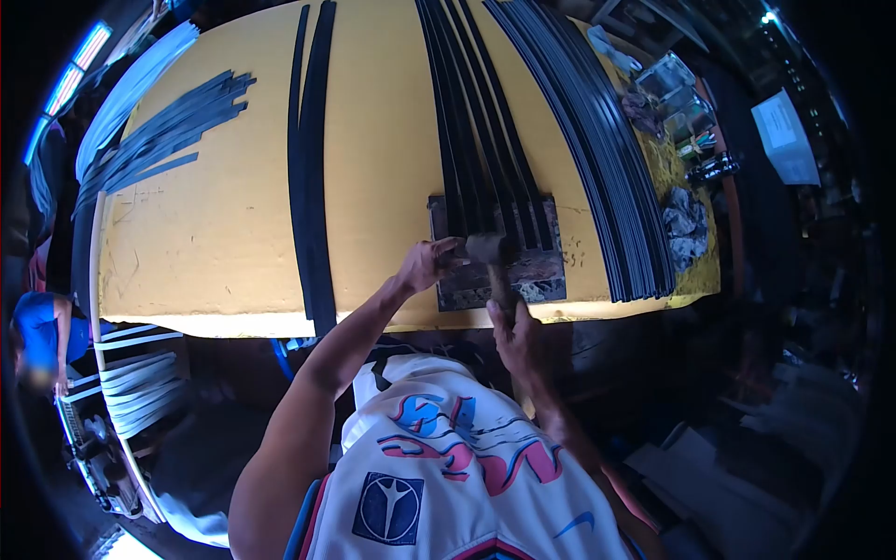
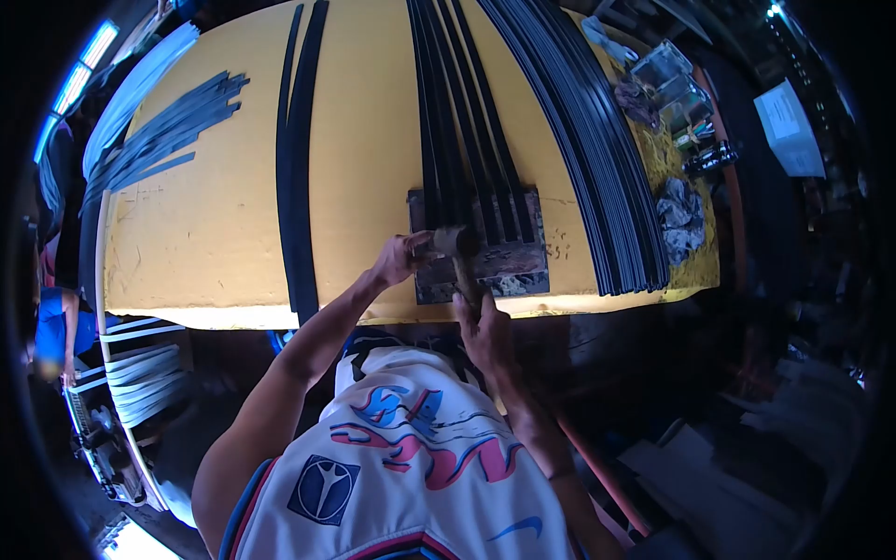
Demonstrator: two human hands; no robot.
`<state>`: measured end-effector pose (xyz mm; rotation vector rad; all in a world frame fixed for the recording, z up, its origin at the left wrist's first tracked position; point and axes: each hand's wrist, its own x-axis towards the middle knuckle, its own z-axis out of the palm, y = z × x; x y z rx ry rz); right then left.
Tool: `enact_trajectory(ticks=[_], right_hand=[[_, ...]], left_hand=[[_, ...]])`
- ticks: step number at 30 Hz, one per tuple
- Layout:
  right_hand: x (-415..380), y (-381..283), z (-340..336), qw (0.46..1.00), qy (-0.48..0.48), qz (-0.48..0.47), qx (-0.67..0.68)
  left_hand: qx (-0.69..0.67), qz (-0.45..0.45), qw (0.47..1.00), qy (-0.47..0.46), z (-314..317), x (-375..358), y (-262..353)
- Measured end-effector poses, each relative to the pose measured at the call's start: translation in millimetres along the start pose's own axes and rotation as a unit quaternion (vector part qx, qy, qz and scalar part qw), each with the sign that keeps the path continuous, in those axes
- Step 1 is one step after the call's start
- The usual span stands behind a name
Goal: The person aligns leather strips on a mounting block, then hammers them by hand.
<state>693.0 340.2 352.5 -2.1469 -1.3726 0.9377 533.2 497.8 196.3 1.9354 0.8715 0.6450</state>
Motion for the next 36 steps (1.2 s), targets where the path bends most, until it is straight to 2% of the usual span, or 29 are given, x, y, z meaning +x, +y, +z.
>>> enact_trajectory(ticks=[2, 3, 4, 5, 7, 8, 10, 11, 13, 14, 15, 16, 17, 19, 20, 21, 22, 23, 25, 27, 29, 36], right_hand=[[-10.0, -50.9, -37.2, 0.998, -0.001, 0.020, 0.058], [-8.8, -33.9, -40.0, 0.996, 0.044, -0.034, 0.074], [-14.6, -52.4, -60.1, 0.988, 0.093, -0.101, 0.073], [-25.8, -80.3, -79.8, 0.967, 0.100, -0.135, 0.191], [-24.0, -101.1, -84.7, 0.914, 0.176, -0.259, 0.259], [-23.0, -111.5, -87.1, 0.880, 0.208, -0.321, 0.282], [-26.7, -91.0, -65.1, 0.947, 0.140, -0.192, 0.215], [-21.3, -52.6, -37.0, 0.986, 0.063, -0.091, 0.121], [11.6, 12.8, 30.1, 0.994, -0.039, 0.028, -0.099], [-6.0, 28.6, 36.6, 0.996, -0.023, -0.021, -0.089], [-6.7, 38.5, 36.7, 0.993, 0.004, -0.092, -0.076], [-15.8, 31.7, 30.3, 0.997, -0.068, 0.034, 0.002], [-23.4, 29.9, 23.8, 0.991, -0.092, 0.094, 0.023], [-31.4, 44.1, 25.4, 0.998, 0.031, 0.038, 0.035], [-31.3, 58.4, 19.4, 0.992, -0.017, 0.118, 0.042], [-27.6, 56.9, 7.6, 0.987, -0.023, 0.158, -0.008], [-21.4, 69.8, 3.3, 0.989, -0.021, 0.148, 0.003], [-14.1, 85.2, 2.8, 0.990, -0.018, 0.137, 0.015], [2.5, 101.9, 3.1, 0.989, -0.024, 0.142, 0.025], [17.1, 109.1, 0.7, 0.990, -0.027, 0.137, 0.033], [22.5, 111.2, -0.7, 0.988, -0.058, 0.142, 0.005], [25.4, 130.4, 0.7, 0.991, -0.062, 0.108, 0.038]], left_hand=[[0.007, 0.011, 1.000, 0.016, 2.5, 0.0, -5.0], [0.011, 0.006, 1.000, 0.013, 3.2, -0.3, -4.5], [0.015, 0.000, 1.000, 0.008, 3.5, -0.3, -4.3], [0.012, -0.008, 1.000, 0.005, 3.7, -0.1, -5.2], [0.009, -0.004, 1.000, -0.003, 3.0, 0.9, -6.4], [0.015, 0.026, 0.999, 0.020, 3.2, 0.5, -4.9], [0.018, 0.020, 0.999, 0.019, 7.7, -1.5, -10.2], [0.026, 0.022, 0.999, 0.021, 6.9, 0.0, -13.3], [0.035, -0.006, 0.999, -0.007, -6.7, 0.0, 6.8], [0.045, -0.029, 0.998, -0.040, -11.2, -2.7, 15.8], [0.058, -0.022, 0.998, -0.026, -19.1, 10.0, 10.4], [0.039, -0.013, 0.999, -0.006, -20.8, 7.6, 5.5], [-0.001, -0.014, 1.000, 0.006, -0.7, -5.9, 10.8], [0.019, 0.019, 0.999, 0.023, -11.2, 7.5, 15.9], [-0.017, -0.074, 0.995, -0.066, -13.2, 1.8, 19.9], [-0.057, -0.172, 0.971, -0.158, -6.4, -12.5, 27.6], [-0.196, -0.133, 0.966, -0.101, 5.4, -20.8, 33.7], [-0.192, -0.126, 0.967, -0.106, 9.8, -12.7, 32.5], [-0.129, -0.072, 0.989, -0.011, 18.4, -3.1, 37.7], [-0.139, -0.070, 0.987, -0.025, 20.9, 22.5, 30.4], [-0.077, -0.066, 0.995, -0.021, 20.9, 37.3, 27.6], [-0.133, -0.061, 0.989, -0.019, 24.6, 46.1, 14.4]])
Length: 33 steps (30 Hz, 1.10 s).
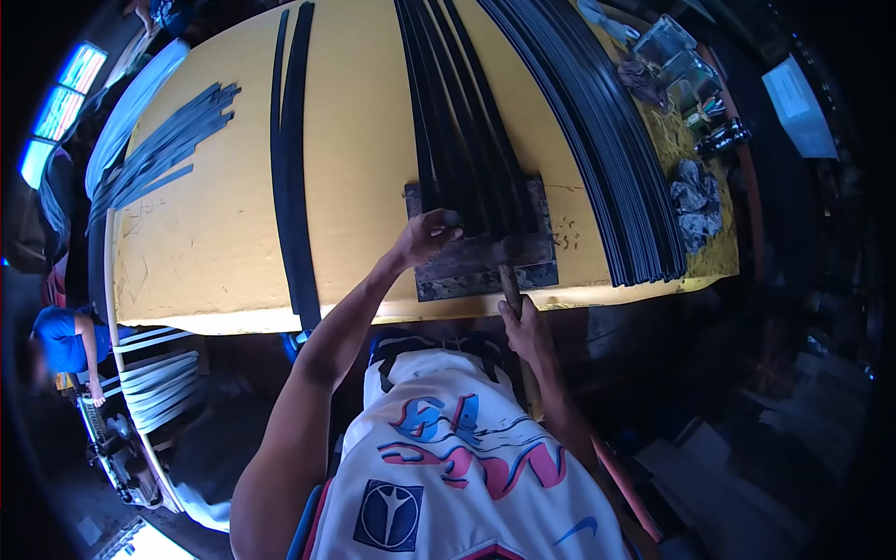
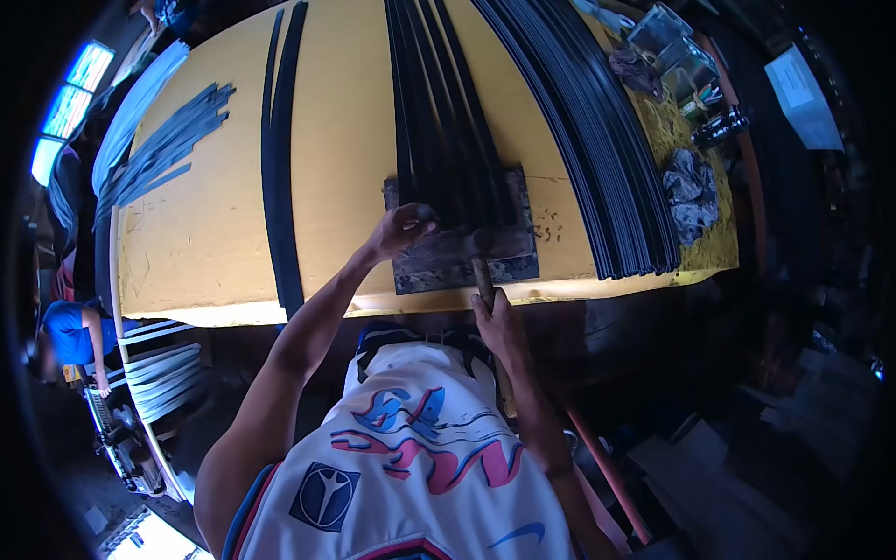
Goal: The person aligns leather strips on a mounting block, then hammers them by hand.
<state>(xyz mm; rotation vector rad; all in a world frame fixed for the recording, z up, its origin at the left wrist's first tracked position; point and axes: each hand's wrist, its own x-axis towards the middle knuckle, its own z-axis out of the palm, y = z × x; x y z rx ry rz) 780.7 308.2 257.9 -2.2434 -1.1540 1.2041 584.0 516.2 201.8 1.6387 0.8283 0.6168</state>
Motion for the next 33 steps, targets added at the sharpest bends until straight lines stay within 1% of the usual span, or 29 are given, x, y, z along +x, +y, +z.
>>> enact_trajectory(ticks=[3, 8, 13, 16, 18, 21, 24, 28, 30, 31, 33], right_hand=[[3.8, 5.8, 0.4, 1.000, -0.009, -0.005, 0.014], [3.6, 4.8, -3.6, 1.000, -0.019, -0.003, 0.008], [-0.9, -7.2, -11.0, 1.000, -0.030, 0.000, -0.002], [-3.5, -9.5, -10.7, 1.000, -0.025, -0.003, -0.012], [-3.1, -5.8, -7.3, 0.998, 0.010, -0.041, -0.035], [-2.6, -6.2, -8.6, 0.999, -0.010, -0.024, -0.025], [-1.4, -2.7, -6.4, 0.999, -0.002, -0.034, -0.039], [2.1, 6.3, -1.5, 0.999, 0.004, -0.037, -0.029], [1.8, 6.3, -0.9, 0.998, 0.014, -0.053, -0.035], [1.5, 5.1, -1.3, 0.998, 0.014, -0.053, -0.034], [0.8, 2.7, -3.0, 0.998, -0.003, -0.039, -0.051]], left_hand=[[0.016, -0.004, 1.000, -0.015, -3.7, 3.0, 0.2], [0.016, -0.005, 1.000, -0.012, -2.2, 2.4, 0.5], [0.017, -0.023, 1.000, -0.009, -2.0, 1.1, 5.9], [0.015, -0.011, 1.000, -0.023, -3.6, 3.6, 3.0], [0.000, -0.039, 0.999, -0.030, -3.7, 4.6, 1.8], [0.024, -0.018, 0.999, -0.016, -2.5, 5.8, 0.9], [0.010, -0.032, 0.999, -0.019, -3.6, 7.6, -1.8], [0.010, -0.021, 0.999, -0.032, -4.7, 11.0, -9.6], [0.001, -0.051, 0.998, -0.033, -5.1, 11.0, -9.8], [0.001, -0.051, 0.998, -0.034, -4.9, 11.0, -9.2], [0.018, -0.029, 0.999, -0.022, -4.1, 11.0, -9.1]])
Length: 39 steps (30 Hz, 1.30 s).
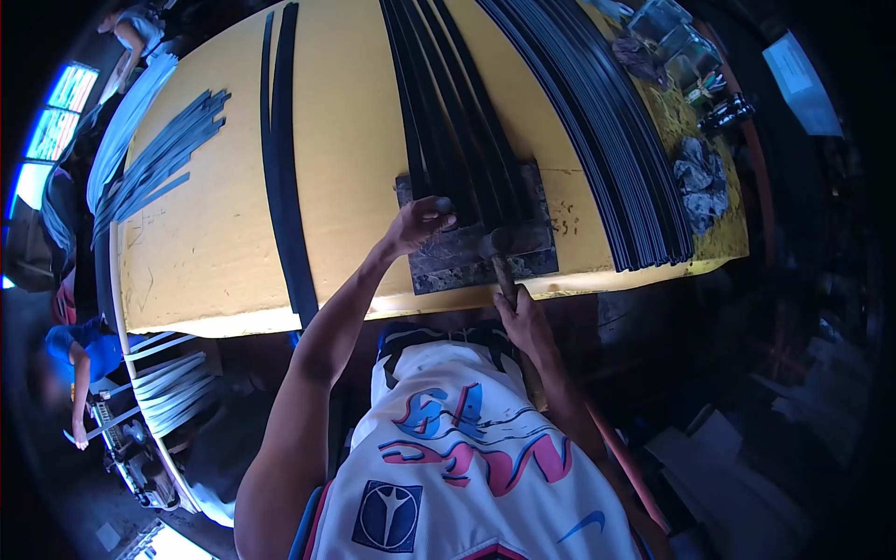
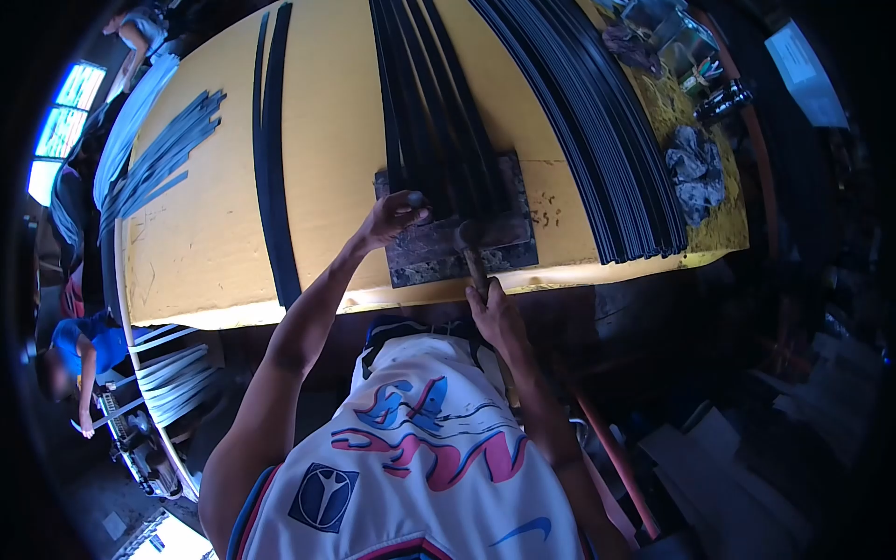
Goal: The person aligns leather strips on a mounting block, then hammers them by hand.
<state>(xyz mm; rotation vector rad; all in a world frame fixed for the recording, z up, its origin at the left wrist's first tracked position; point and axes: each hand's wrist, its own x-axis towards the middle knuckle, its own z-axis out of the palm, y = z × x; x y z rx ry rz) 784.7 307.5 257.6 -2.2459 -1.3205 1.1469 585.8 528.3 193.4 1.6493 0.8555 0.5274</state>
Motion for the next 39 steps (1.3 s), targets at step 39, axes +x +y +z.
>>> enact_trajectory(ticks=[39], right_hand=[[-15.3, -73.6, -2.1, 0.970, 0.136, -0.197, -0.033]], left_hand=[[0.195, 0.177, 0.963, 0.061, 17.4, -41.4, -4.6]])
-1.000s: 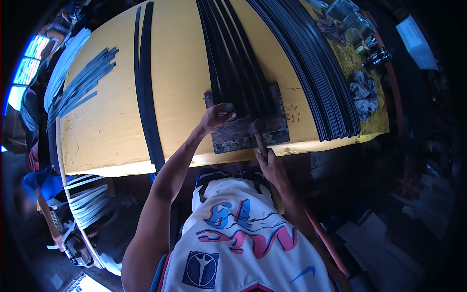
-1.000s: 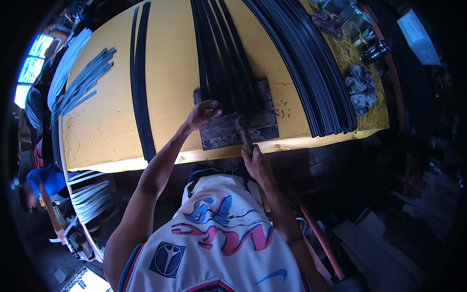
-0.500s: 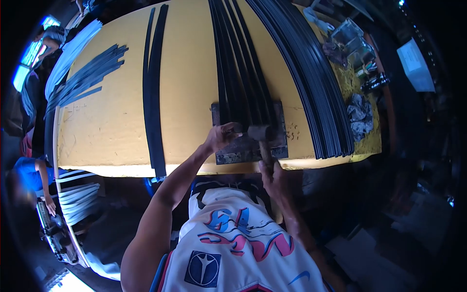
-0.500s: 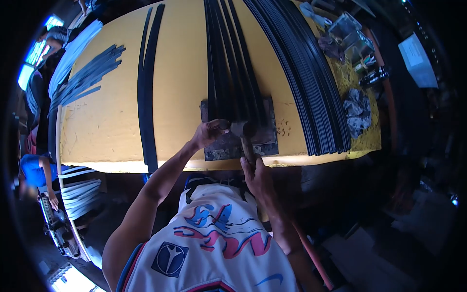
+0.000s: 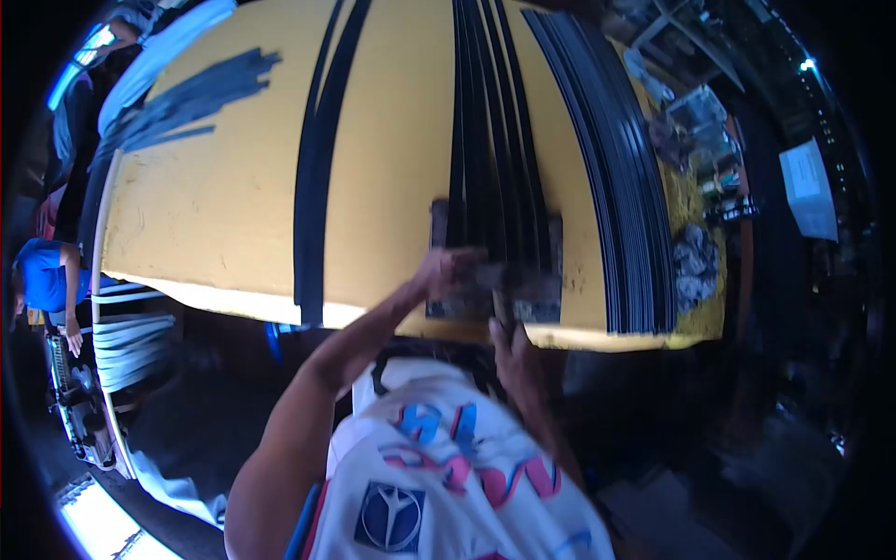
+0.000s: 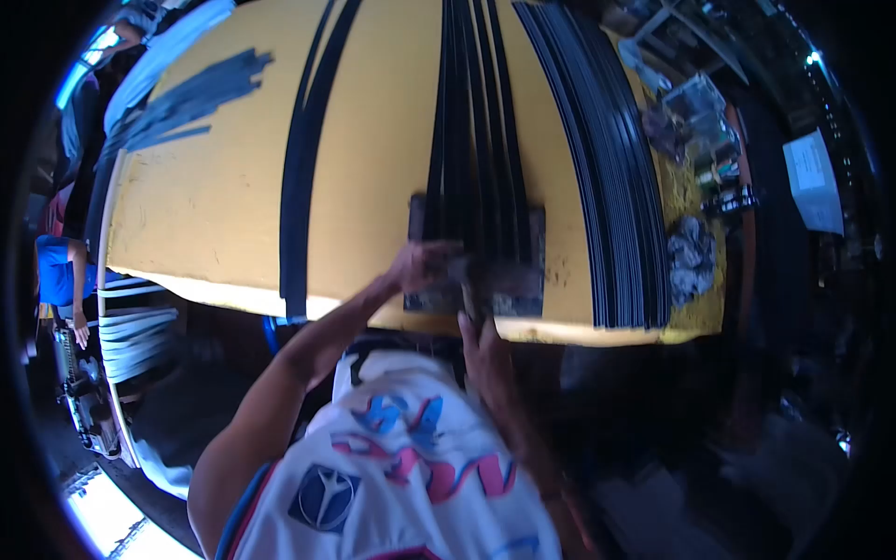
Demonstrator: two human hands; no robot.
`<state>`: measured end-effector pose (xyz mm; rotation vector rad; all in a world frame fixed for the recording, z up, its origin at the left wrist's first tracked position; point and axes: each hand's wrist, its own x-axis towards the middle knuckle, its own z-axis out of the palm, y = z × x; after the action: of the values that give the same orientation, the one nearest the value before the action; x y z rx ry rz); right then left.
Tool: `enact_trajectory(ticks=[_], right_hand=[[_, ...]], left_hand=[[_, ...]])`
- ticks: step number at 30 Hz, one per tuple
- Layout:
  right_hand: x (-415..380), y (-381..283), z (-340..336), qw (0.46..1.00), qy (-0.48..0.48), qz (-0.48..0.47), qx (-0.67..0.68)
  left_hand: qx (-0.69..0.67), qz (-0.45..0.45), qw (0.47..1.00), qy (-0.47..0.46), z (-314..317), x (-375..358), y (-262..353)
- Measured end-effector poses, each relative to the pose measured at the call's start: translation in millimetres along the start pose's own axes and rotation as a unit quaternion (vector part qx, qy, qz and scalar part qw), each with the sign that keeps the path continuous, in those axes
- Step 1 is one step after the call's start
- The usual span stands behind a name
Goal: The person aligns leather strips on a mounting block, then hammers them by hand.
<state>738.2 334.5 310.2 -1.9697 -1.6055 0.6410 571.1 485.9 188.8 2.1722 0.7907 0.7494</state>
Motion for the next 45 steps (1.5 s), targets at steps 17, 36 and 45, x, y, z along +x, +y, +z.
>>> enact_trajectory(ticks=[17, 36, 45], right_hand=[[-2.6, 82.3, -3.6, 0.966, -0.103, 0.232, 0.042], [1.6, 84.4, -14.1, 0.953, -0.143, 0.255, 0.083], [0.5, 86.6, -12.0, 0.954, -0.142, 0.250, 0.085]], left_hand=[[-0.176, -0.151, 0.973, -0.020, 12.1, 62.7, 10.2], [-0.196, -0.161, 0.967, -0.030, 11.8, 62.1, 9.6], [-0.208, -0.173, 0.962, -0.033, 13.4, 62.0, 8.1]])
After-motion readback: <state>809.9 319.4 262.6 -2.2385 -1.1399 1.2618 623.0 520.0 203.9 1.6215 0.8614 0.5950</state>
